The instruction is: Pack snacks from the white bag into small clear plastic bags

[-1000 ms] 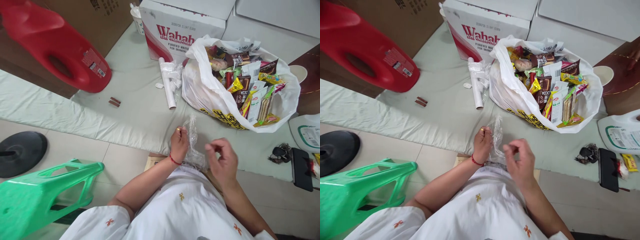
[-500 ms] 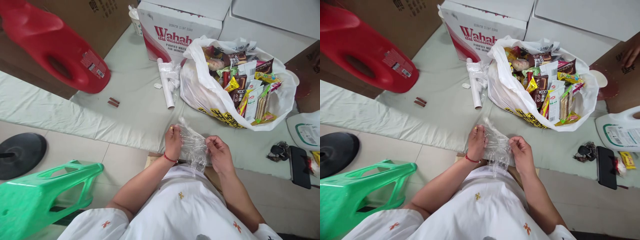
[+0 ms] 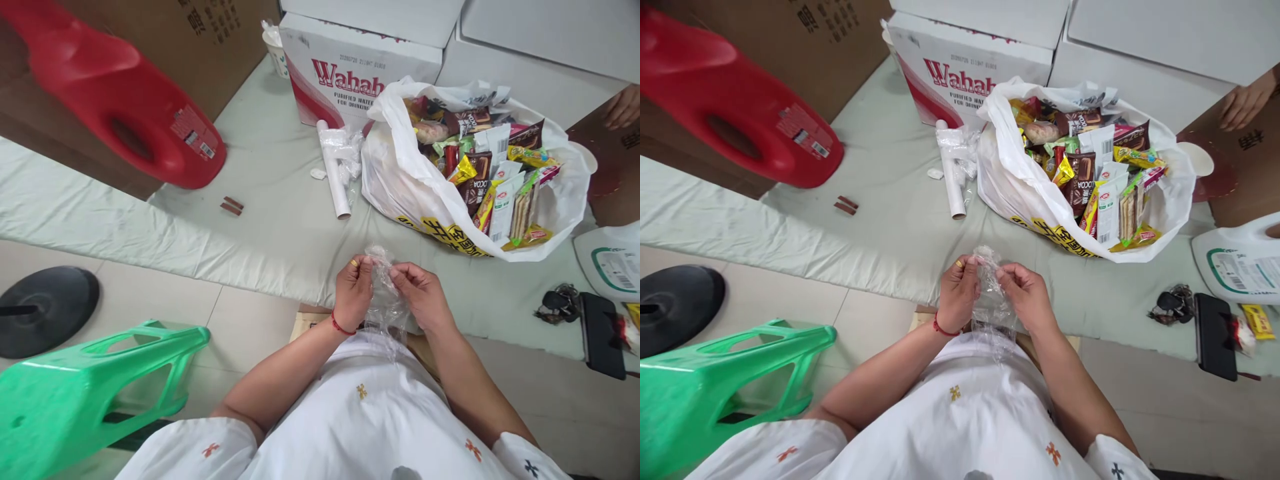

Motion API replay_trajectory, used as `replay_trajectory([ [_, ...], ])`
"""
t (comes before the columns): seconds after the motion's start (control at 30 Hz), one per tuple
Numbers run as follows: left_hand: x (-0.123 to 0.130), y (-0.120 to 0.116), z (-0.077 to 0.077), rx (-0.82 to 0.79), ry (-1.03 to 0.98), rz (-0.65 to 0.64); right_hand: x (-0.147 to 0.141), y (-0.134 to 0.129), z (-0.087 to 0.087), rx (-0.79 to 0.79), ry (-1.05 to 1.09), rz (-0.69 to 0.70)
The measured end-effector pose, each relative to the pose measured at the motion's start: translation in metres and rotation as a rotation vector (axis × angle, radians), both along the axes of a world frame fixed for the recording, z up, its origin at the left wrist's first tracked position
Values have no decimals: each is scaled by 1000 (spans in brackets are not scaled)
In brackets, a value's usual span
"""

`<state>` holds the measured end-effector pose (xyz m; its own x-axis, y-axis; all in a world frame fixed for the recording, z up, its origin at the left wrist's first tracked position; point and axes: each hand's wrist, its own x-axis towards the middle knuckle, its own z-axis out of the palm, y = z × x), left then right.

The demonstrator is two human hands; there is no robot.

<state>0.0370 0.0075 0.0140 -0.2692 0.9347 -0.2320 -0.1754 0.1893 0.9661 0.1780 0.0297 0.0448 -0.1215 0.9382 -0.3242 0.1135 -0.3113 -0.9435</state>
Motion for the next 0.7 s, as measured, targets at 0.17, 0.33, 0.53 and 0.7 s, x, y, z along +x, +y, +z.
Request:
replay_trajectory([
  [0.17, -11, 3, -7, -41, 147, 88, 9, 0, -7, 13, 68, -192],
  [0.33, -15, 5, -4, -100, -90, 84, 32, -9, -14, -156, 82, -249],
  [0.53, -6, -1, 2, -38, -171, -7, 28, -5, -8, -197, 131, -143],
  [0.7, -11, -1, -4, -22, -55, 14, 12, 17, -14, -94, 32, -212],
])
